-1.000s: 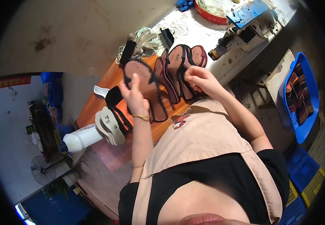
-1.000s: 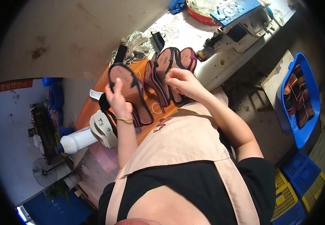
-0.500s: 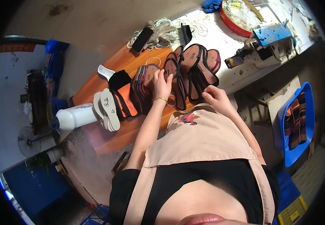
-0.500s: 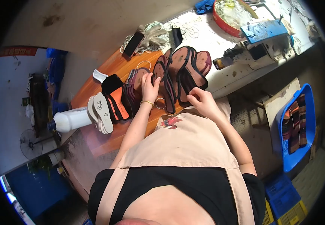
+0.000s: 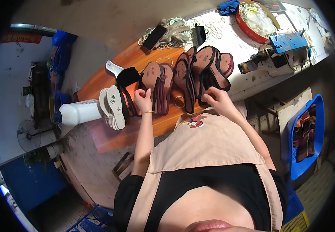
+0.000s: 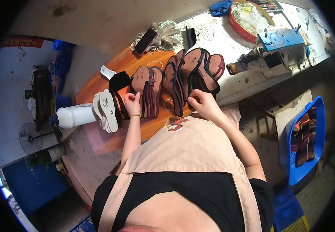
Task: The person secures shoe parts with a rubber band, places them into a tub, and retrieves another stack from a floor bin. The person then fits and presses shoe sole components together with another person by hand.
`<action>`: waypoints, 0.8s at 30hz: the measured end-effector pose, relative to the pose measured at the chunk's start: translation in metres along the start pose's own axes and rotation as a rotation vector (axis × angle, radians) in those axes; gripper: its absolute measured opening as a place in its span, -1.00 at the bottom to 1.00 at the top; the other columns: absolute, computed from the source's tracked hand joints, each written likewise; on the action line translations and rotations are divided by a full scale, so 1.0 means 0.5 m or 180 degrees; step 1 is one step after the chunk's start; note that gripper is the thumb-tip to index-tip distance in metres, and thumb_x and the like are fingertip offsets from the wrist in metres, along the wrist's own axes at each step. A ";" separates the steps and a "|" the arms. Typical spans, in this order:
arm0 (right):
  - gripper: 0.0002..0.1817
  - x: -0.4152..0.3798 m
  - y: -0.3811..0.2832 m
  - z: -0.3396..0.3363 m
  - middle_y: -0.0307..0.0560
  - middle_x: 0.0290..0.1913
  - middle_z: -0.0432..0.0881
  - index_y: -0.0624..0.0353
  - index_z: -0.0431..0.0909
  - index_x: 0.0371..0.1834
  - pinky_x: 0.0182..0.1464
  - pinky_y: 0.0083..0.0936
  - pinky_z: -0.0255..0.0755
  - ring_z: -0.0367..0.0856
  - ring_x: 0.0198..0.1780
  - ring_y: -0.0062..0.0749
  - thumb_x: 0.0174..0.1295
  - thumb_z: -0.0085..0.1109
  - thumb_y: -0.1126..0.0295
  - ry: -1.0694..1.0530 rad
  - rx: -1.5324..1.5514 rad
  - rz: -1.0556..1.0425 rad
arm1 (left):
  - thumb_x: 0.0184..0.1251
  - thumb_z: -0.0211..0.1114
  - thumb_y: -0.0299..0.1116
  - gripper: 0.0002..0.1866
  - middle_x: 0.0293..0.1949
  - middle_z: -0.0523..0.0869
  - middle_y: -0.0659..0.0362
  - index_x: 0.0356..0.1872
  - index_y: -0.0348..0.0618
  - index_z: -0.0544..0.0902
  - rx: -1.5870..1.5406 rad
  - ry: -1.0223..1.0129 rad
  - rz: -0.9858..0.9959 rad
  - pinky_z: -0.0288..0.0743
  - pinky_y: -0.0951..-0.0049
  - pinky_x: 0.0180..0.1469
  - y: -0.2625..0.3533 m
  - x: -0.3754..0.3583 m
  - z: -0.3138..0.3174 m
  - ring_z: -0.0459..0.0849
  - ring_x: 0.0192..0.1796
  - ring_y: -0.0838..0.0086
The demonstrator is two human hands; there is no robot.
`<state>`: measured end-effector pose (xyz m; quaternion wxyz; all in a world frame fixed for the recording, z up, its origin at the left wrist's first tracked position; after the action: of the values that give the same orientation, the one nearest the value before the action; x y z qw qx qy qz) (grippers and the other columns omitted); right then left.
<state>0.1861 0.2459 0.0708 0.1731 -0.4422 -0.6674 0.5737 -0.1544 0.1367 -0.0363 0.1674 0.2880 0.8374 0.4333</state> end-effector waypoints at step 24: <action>-0.83 0.107 -0.051 0.081 -0.28 -0.38 0.48 0.22 0.39 -0.18 -0.40 -0.70 0.34 0.42 -0.40 -0.72 0.25 0.11 0.40 -0.0102 0.0858 -0.0463 | 0.00 0.44 -0.20 -0.40 -0.09 0.55 -0.11 -0.02 -0.38 0.41 0.0435 -0.1166 0.0921 0.39 0.29 0.05 0.173 -0.114 0.036 0.54 -0.03 0.09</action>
<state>0.1171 0.2646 0.0678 0.2612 -0.3563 -0.6173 0.6510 -0.0713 0.1522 0.0263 0.2328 0.4894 0.7704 0.3357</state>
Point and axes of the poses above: each hand's wrist, its own x-axis towards the middle knuckle, its own z-axis out of the palm, y = z × x, the point moved 7 cm from there along x, towards the middle knuckle
